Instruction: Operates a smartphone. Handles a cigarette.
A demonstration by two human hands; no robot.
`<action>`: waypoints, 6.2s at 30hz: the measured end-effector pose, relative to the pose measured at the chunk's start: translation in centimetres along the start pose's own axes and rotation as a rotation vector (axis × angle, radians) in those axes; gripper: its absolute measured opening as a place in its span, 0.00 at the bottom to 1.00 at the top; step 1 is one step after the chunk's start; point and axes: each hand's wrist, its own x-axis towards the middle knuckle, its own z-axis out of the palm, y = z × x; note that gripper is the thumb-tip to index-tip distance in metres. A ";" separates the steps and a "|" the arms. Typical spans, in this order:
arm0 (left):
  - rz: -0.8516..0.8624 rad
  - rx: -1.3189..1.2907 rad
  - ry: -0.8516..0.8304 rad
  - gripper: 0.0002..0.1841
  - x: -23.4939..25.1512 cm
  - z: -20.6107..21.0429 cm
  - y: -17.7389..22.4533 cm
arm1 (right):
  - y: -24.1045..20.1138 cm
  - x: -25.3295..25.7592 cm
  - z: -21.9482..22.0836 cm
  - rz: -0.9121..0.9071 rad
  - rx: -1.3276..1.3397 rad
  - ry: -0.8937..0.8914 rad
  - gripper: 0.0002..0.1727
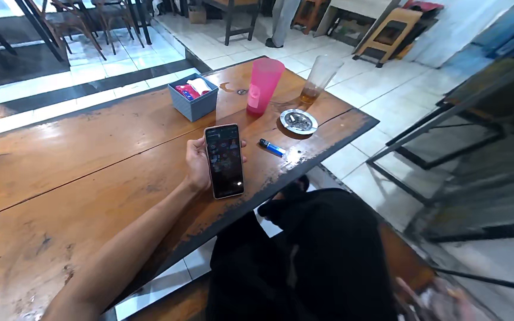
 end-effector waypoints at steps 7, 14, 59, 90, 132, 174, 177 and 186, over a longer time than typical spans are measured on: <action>-0.040 0.013 0.051 0.37 0.5 -0.4 -0.4 | 8.2 6.5 0.0 0.005 -0.330 0.106 0.36; -0.110 -0.077 0.108 0.34 1.6 -0.4 -0.7 | 13.5 9.6 0.6 0.063 -0.616 0.158 0.33; -0.068 -0.203 0.087 0.26 1.9 -1.2 -2.5 | -2.3 30.9 17.5 -0.470 -1.039 -0.617 0.18; -0.066 -0.199 0.152 0.26 2.1 -0.9 -2.4 | -3.3 32.9 20.8 -0.271 -1.320 -0.554 0.09; -0.054 -0.184 0.344 0.36 1.7 -1.1 -0.2 | 3.9 15.8 32.3 -0.338 -0.190 -0.817 0.52; -0.139 -0.042 0.334 0.32 2.2 -1.0 -0.1 | 4.9 15.7 32.4 -0.516 -0.227 -0.940 0.77; -0.184 -0.045 0.209 0.35 2.1 -1.0 0.0 | 4.9 15.6 32.4 -0.524 -0.205 -0.851 0.78; -0.158 -0.066 0.025 0.29 2.5 -2.2 -0.7 | 5.5 15.6 32.4 -0.526 -0.153 -0.731 0.83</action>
